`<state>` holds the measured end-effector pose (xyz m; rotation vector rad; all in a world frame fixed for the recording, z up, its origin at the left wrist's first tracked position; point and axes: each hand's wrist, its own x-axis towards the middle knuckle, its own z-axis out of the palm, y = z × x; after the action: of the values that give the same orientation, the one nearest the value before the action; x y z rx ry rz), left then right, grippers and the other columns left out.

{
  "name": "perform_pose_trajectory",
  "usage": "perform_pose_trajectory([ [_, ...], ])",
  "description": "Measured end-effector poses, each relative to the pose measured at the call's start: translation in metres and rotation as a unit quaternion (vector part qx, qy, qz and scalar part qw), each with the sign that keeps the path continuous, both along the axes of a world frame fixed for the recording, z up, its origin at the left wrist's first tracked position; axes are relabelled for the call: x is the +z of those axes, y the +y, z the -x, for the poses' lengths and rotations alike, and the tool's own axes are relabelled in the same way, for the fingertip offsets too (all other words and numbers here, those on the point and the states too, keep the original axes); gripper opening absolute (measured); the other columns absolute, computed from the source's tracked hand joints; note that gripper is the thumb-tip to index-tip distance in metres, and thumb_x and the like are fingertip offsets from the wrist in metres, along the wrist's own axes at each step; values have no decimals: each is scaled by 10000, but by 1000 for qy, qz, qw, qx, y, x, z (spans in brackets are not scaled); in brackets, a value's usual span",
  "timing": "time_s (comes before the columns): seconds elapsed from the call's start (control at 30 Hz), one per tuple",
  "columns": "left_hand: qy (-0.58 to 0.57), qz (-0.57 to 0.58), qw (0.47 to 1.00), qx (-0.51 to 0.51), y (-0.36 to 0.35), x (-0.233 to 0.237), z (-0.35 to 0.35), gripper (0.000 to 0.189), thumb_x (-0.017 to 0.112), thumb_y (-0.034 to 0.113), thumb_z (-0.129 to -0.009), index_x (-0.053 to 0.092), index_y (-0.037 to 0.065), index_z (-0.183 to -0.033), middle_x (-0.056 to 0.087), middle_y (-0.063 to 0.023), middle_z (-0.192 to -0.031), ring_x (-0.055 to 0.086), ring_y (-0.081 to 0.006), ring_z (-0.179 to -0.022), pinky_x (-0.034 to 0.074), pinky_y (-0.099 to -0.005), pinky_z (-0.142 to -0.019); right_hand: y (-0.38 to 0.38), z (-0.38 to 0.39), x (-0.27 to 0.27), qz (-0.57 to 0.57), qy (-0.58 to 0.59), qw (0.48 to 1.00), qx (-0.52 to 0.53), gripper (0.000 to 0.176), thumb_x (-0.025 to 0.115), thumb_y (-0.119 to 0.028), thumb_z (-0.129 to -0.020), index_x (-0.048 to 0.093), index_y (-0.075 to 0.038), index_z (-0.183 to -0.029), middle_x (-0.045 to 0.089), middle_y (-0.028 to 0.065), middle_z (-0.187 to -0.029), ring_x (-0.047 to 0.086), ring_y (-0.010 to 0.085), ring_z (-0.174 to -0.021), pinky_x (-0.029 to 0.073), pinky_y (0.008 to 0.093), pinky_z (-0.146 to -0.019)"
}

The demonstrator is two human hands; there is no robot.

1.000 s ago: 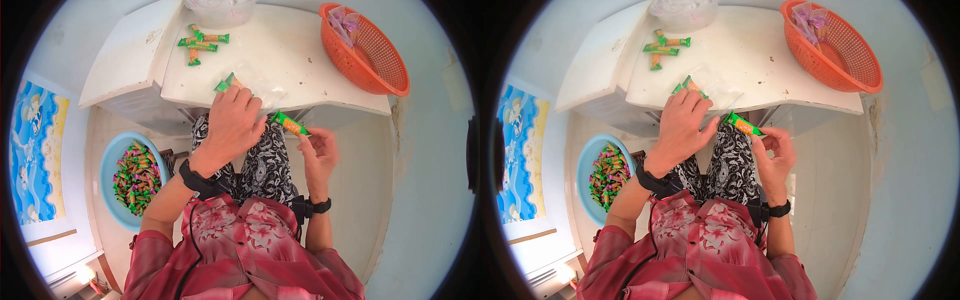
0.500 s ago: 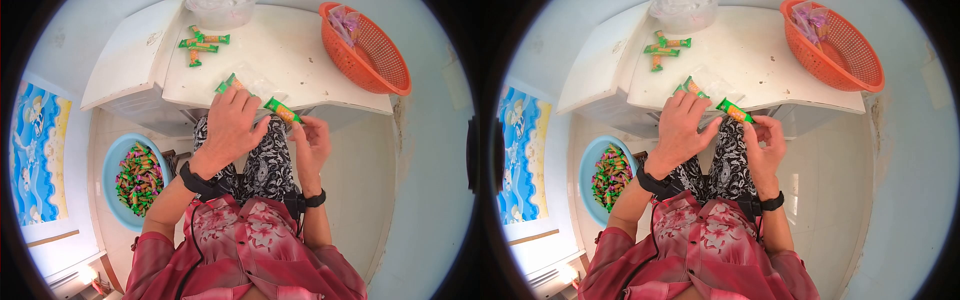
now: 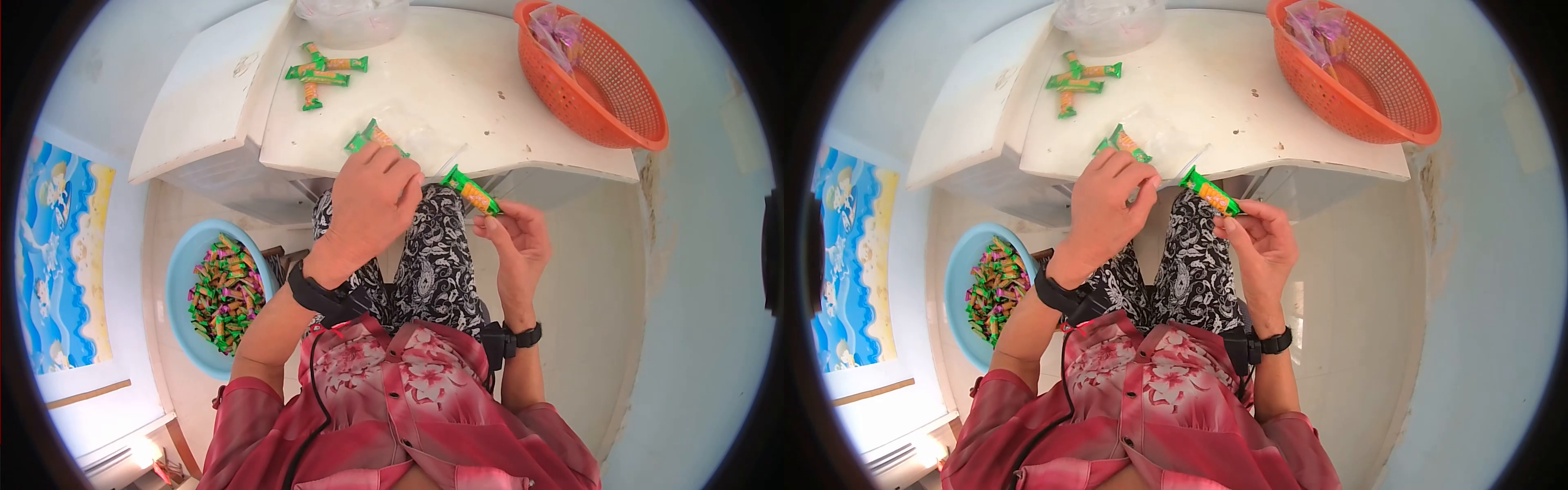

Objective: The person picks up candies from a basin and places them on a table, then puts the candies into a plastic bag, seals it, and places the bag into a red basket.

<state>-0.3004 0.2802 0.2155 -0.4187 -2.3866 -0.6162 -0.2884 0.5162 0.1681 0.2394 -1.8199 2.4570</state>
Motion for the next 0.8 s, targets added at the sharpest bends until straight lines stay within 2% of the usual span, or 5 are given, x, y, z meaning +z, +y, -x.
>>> perform_pose_trajectory([
  [0.2, 30, 58, 998, 7, 3, 12, -4, 118, 774, 47, -860, 710, 82, -953, 638, -65, -874, 610, -299, -851, 510, -419, -749, -10, 2, 7, 11, -6, 1000, 7, 298, 699, 68, -1015, 597, 61, -1295, 743, 175, -1146, 778, 212, -997, 673, 339, -872],
  [0.4, 68, 85, 994, -23, 4, 5, -4, 201, 793, 44, -834, 722, 67, -1021, 637, -59, -899, 612, -286, -877, 502, -424, -773, -26, 8, 12, -66, 42, 997, -11, 296, 743, 33, -996, 643, 39, -1275, 744, 97, -1036, 747, 138, -883, 625, 267, -754],
  [0.5, 85, 77, 993, -41, 6, 3, -3, 236, 802, 47, -817, 734, 63, -1042, 638, -47, -903, 612, -276, -889, 501, -424, -773, -32, 18, 14, -149, 94, 984, -28, 292, 787, 1, -971, 675, 19, -1241, 738, 58, -970, 688, 78, -762, 558, 230, -657],
  [0.6, 95, 79, 991, -45, 6, 3, -4, 255, 809, 49, -799, 740, 63, -1044, 641, -32, -909, 612, -264, -885, 501, -413, -767, -49, 27, 17, -157, 76, 983, -50, 303, 818, -24, -952, 683, 11, -1221, 732, 45, -939, 568, 30, -645, 445, 222, -554],
  [0.8, 113, 84, 988, -62, 5, -4, -1, 266, 736, 112, -781, 761, 75, -1043, 632, -1, -921, 604, -221, -897, 492, -385, -773, -65, 44, 0, -203, 84, 974, -52, 299, 827, -32, -943, 703, -18, -1215, 561, -56, -734, 397, 26, -597, 310, 242, -516],
])
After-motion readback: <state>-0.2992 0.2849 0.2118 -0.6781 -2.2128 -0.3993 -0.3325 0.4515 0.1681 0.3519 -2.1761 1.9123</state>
